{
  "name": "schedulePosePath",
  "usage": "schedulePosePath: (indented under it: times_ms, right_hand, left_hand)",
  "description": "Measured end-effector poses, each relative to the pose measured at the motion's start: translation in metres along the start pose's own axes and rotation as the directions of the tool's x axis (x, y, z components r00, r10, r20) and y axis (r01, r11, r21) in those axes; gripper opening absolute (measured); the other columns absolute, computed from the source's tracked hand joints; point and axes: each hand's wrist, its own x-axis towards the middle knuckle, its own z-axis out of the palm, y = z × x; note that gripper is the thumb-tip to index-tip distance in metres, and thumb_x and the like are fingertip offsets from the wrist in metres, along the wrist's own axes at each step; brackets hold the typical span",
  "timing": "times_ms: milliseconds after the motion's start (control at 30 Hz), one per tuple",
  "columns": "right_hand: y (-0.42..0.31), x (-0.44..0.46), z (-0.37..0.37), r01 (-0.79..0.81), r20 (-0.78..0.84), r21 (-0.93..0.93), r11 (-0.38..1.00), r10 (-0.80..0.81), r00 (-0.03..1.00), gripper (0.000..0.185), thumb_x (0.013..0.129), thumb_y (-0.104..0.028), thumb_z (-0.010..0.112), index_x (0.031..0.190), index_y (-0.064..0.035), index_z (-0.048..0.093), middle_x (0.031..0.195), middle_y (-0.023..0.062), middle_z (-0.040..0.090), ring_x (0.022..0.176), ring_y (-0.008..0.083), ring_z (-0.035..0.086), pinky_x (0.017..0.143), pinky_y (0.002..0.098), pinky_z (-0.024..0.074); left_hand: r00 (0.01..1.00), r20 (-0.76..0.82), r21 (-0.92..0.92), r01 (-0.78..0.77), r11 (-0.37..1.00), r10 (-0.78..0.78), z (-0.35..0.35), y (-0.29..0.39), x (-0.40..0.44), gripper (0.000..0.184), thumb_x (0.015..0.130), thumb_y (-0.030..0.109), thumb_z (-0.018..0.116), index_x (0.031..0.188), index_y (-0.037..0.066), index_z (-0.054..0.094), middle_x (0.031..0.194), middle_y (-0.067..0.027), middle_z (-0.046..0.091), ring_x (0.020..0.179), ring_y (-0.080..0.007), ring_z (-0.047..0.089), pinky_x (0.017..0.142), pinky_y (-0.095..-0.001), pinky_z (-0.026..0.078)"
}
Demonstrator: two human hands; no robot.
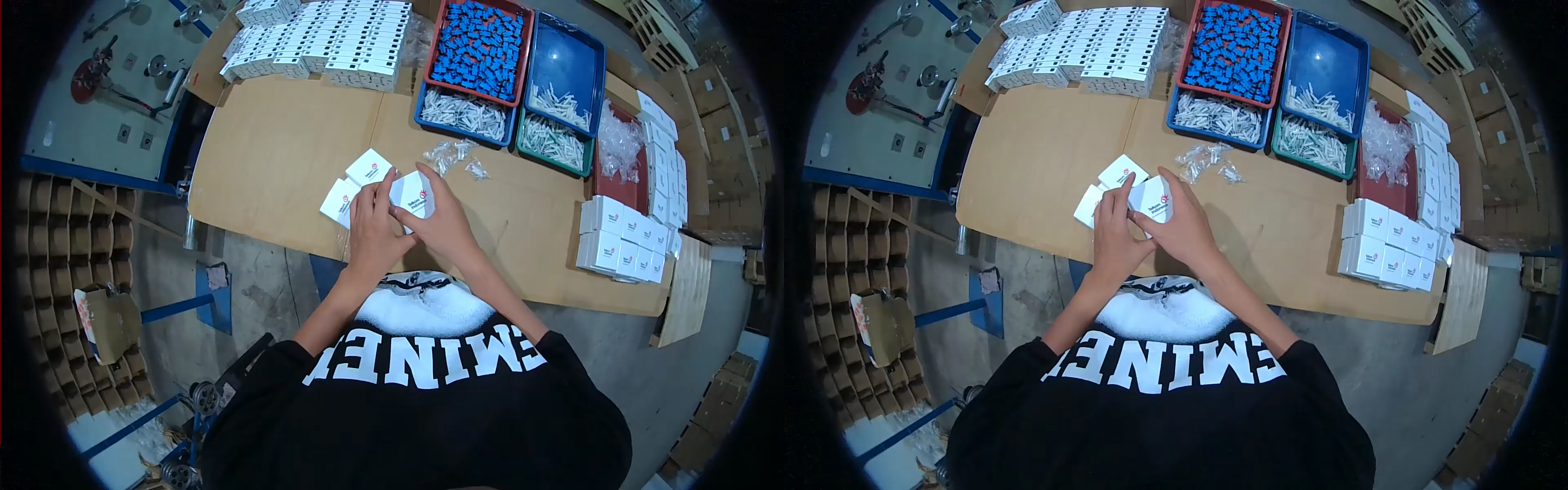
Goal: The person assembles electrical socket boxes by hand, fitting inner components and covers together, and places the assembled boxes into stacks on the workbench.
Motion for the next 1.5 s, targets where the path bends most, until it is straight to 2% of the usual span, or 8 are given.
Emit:
schedulePosePath:
  times_ms: [100,167,233,267,367,500,900,1500]
  right_hand:
    - [0.002,-0.003,-0.012,0.094,-0.115,-0.025,0.995,-0.096,0.989,0.079,0.080,-0.027,0.086,0.145,0.0016,0.051,0.140,0.0243,0.057,0.125,0.0365,0.060,0.104,0.0435,0.0495]
    - [0.018,-0.005,-0.016,0.070,-0.098,0.120,0.990,-0.059,0.993,0.077,0.079,-0.025,0.085,0.144,0.0008,0.052,0.140,0.0232,0.057,0.124,0.0359,0.060,0.105,0.0435,0.0489]
    - [0.022,-0.006,-0.020,0.027,-0.072,0.273,0.962,-0.008,0.997,0.076,0.079,-0.023,0.085,0.144,0.0000,0.054,0.139,0.0221,0.058,0.123,0.0352,0.060,0.105,0.0435,0.0483]
    - [0.024,-0.008,-0.022,0.151,-0.056,0.217,0.964,-0.142,0.988,0.076,0.078,-0.020,0.084,0.145,-0.0010,0.054,0.139,0.0215,0.057,0.123,0.0351,0.059,0.106,0.0432,0.0475]
    - [0.013,-0.020,-0.022,0.293,0.026,0.120,0.949,-0.298,0.954,0.077,0.075,-0.015,0.081,0.146,-0.0026,0.053,0.140,0.0208,0.057,0.124,0.0357,0.057,0.107,0.0429,0.0461]
    - [0.007,-0.023,-0.014,0.419,0.011,0.053,0.906,-0.421,0.907,0.077,0.074,-0.015,0.077,0.146,-0.0010,0.053,0.141,0.0214,0.056,0.128,0.0386,0.052,0.107,0.0432,0.0456]
    - [0.029,-0.018,-0.006,0.594,-0.047,-0.238,0.769,-0.620,0.783,0.071,0.098,-0.044,0.065,0.145,0.0074,0.052,0.145,0.0269,0.055,0.130,0.0462,0.058,0.106,0.0469,0.0491]
    - [0.043,-0.029,0.005,0.557,-0.153,-0.048,0.829,-0.557,0.816,0.067,0.111,-0.046,0.039,0.146,0.0105,0.050,0.146,0.0290,0.055,0.136,0.0409,0.056,0.113,0.0439,0.0426]
  left_hand:
    - [0.998,0.051,-0.467,-0.019,0.884,0.048,-0.008,0.001,0.004,0.129,0.063,0.024,0.098,0.164,0.008,0.020,0.142,-0.0219,0.047,0.127,-0.0360,0.054,0.106,-0.0446,0.046]
    - [0.992,0.017,-0.593,-0.088,0.800,0.122,0.000,-0.012,0.004,0.116,0.083,0.040,0.085,0.166,0.008,0.011,0.148,-0.0204,0.045,0.128,-0.0331,0.055,0.111,-0.0482,0.045]
    - [0.916,0.360,-0.898,0.391,0.201,-0.175,0.011,-0.026,0.003,0.099,0.097,0.064,0.060,0.166,0.010,0.014,0.150,-0.0194,0.043,0.126,-0.0340,0.058,0.109,-0.0484,0.048]
    - [0.793,0.575,-0.812,0.583,-0.021,-0.204,0.016,-0.033,0.001,0.089,0.101,0.074,0.035,0.164,0.013,0.024,0.148,-0.0174,0.048,0.122,-0.0307,0.061,0.103,-0.0462,0.052]
    - [0.607,0.794,-0.575,0.767,-0.283,0.030,-0.002,-0.018,0.008,0.082,0.101,0.075,0.036,0.156,0.014,0.040,0.139,-0.0131,0.058,0.119,-0.0266,0.063,0.098,-0.0442,0.055]
    - [0.558,0.811,-0.583,0.798,-0.153,-0.175,0.009,-0.002,0.009,0.061,0.103,0.067,0.046,0.140,0.019,0.057,0.130,-0.0013,0.065,0.114,-0.0154,0.065,0.090,-0.0358,0.056]
    - [0.722,0.661,-0.741,0.584,-0.331,-0.204,0.031,0.018,-0.002,0.046,0.108,0.052,0.049,0.141,0.022,0.053,0.124,0.0026,0.063,0.111,-0.0109,0.063,0.091,-0.0296,0.053]
    - [0.716,0.682,-0.720,0.623,-0.305,-0.147,0.030,0.013,-0.006,0.045,0.107,0.053,0.049,0.134,0.018,0.056,0.120,-0.0010,0.064,0.113,-0.0153,0.062,0.098,-0.0380,0.051]
